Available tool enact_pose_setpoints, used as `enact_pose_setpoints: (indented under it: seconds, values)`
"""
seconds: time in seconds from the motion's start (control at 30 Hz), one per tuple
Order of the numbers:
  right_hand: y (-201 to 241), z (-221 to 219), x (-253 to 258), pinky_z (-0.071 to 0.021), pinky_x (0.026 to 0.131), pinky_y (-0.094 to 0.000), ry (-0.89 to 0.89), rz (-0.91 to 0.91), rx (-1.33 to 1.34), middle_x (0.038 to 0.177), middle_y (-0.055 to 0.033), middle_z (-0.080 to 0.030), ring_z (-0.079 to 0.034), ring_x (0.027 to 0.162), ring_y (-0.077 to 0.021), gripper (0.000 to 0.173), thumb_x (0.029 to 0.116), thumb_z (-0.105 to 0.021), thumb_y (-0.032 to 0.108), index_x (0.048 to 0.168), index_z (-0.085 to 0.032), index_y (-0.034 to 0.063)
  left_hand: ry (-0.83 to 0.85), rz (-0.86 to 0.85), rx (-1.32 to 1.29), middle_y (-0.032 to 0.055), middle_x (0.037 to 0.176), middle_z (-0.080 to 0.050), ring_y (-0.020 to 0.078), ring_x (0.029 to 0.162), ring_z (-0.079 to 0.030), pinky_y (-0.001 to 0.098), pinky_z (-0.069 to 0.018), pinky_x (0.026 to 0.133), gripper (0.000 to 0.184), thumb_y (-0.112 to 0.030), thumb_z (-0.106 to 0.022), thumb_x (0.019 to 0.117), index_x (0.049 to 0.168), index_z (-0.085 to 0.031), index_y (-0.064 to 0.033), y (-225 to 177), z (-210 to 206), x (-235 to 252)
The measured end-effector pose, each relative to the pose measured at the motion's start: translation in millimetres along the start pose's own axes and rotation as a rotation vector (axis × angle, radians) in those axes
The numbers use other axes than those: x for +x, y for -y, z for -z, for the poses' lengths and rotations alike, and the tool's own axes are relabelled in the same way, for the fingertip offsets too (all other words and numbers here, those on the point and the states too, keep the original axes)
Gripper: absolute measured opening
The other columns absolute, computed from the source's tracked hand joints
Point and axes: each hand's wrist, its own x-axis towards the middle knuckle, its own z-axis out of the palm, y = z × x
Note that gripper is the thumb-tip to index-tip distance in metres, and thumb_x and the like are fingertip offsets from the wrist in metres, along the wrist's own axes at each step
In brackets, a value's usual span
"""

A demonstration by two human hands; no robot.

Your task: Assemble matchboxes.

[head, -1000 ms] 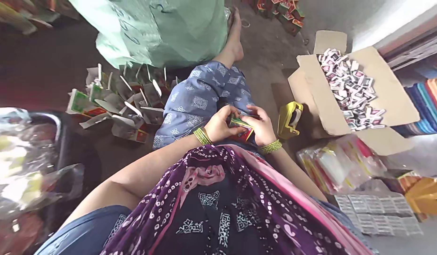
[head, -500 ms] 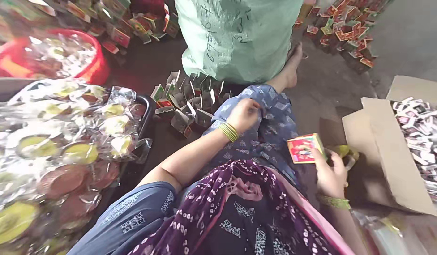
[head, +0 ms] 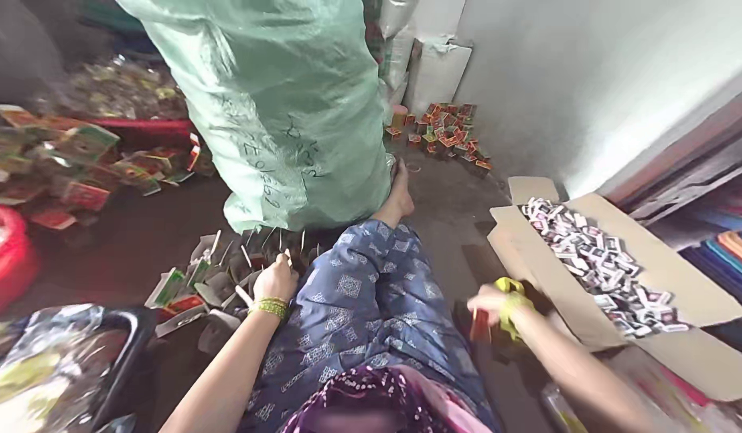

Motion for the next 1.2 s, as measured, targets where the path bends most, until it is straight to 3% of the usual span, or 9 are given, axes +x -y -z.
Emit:
enact_pose_setpoints:
  seconds: [0.17,0.27,0.47,0.7,0.83,0.93,1.0,1.07,1.2]
  values:
    - [104,169,-28,-0.0544,0.095,-0.0568,-0.915,0.367,0.523,0.126,-0.0269,-0.063,-0.067,0.111,-0.0384,0.054,0.0992,-0.059,0.023,0.143,-0.046,-0.0042,-0.049,0.014,-0.050,0.0255,0.123,-0.068,0.0449,0.116,-0.065,0.0659,-0.0492,0.097,0.044,-0.024,-0.058,0.0984,0.138,-0.058,-0.0051,10,8,-3]
    - [142,211,-62,-0.0600,0.090,-0.0463,-1.145,0.599,0.682,0.127,-0.0186,-0.065,-0.070,0.108,-0.0259,0.048,0.0987,-0.059,0.023,0.140,-0.049,0.0013,-0.142,0.022,-0.174,0.0214,0.124,-0.069,0.0414,0.120,-0.064,0.0665,-0.0456,0.102,0.037,-0.025,-0.058,0.1009,0.133,-0.066,-0.0093,18,15,-13]
    - [151,105,-91,-0.0612,0.085,-0.0401,-0.739,0.938,0.399,0.108,-0.0082,-0.071,-0.071,0.095,-0.0170,0.039,0.0957,-0.066,0.026,0.127,-0.059,0.0038,-0.477,-0.213,-0.420,0.0195,0.116,-0.071,0.0365,0.107,-0.068,0.0589,-0.0512,0.096,0.028,-0.021,-0.055,0.1052,0.120,-0.072,-0.0047,16,30,-48]
    - [116,-47,-89,-0.0622,0.086,-0.0319,-0.106,1.035,0.496,0.110,-0.0064,-0.073,-0.072,0.097,-0.0134,0.034,0.0932,-0.074,0.019,0.122,-0.064,0.0026,-0.694,-0.889,-0.549,0.0129,0.113,-0.068,0.0184,0.109,-0.065,0.0322,-0.0557,0.095,0.021,-0.016,-0.053,0.1045,0.110,-0.069,-0.0052,-18,73,-103]
    - [120,-69,-116,-0.0597,0.091,-0.0435,0.400,0.975,0.917,0.125,-0.0122,-0.067,-0.068,0.111,-0.0247,0.037,0.1009,-0.062,0.019,0.133,-0.056,0.0001,-0.261,-1.233,-0.980,0.0009,0.118,-0.063,0.0113,0.109,-0.063,0.0273,-0.0570,0.090,0.016,-0.017,-0.053,0.1061,0.117,-0.064,-0.0170,-52,88,-135]
    - [113,-78,-126,-0.0535,0.098,-0.0380,0.915,1.179,1.051,0.129,-0.0020,-0.065,-0.062,0.117,-0.0150,0.052,0.0966,-0.064,0.041,0.140,-0.052,0.0144,0.196,-1.289,-1.344,-0.0019,0.118,-0.065,0.0103,0.109,-0.063,0.0282,-0.0548,0.092,0.014,-0.020,-0.054,0.1066,0.117,-0.063,-0.0200,-83,88,-149]
    - [102,-86,-124,-0.0559,0.098,-0.0335,1.189,1.260,1.066,0.126,0.0022,-0.071,-0.067,0.115,-0.0102,0.053,0.0889,-0.074,0.048,0.135,-0.064,0.0231,0.463,-1.269,-1.504,0.0003,0.120,-0.065,0.0126,0.109,-0.063,0.0302,-0.0556,0.090,0.014,-0.022,-0.054,0.1062,0.117,-0.063,-0.0211,-101,83,-150]
    - [91,-90,-129,-0.0586,0.091,-0.0333,1.211,1.288,1.089,0.116,0.0001,-0.074,-0.070,0.105,-0.0114,0.048,0.0851,-0.079,0.043,0.127,-0.069,0.0206,0.622,-1.200,-1.574,0.0019,0.123,-0.066,0.0134,0.108,-0.065,0.0304,-0.0575,0.087,0.014,-0.020,-0.054,0.1059,0.116,-0.065,-0.0208,-114,76,-149]
    - [74,-82,-153,-0.0590,0.091,-0.0308,0.747,1.249,1.145,0.111,0.0058,-0.075,-0.070,0.101,-0.0066,0.041,0.0862,-0.082,0.023,0.124,-0.066,0.0203,0.670,-0.880,-1.581,0.0052,0.132,-0.063,0.0171,0.113,-0.064,0.0377,-0.0564,0.094,0.034,-0.015,-0.051,0.1009,0.134,-0.054,-0.0190,-127,53,-146]
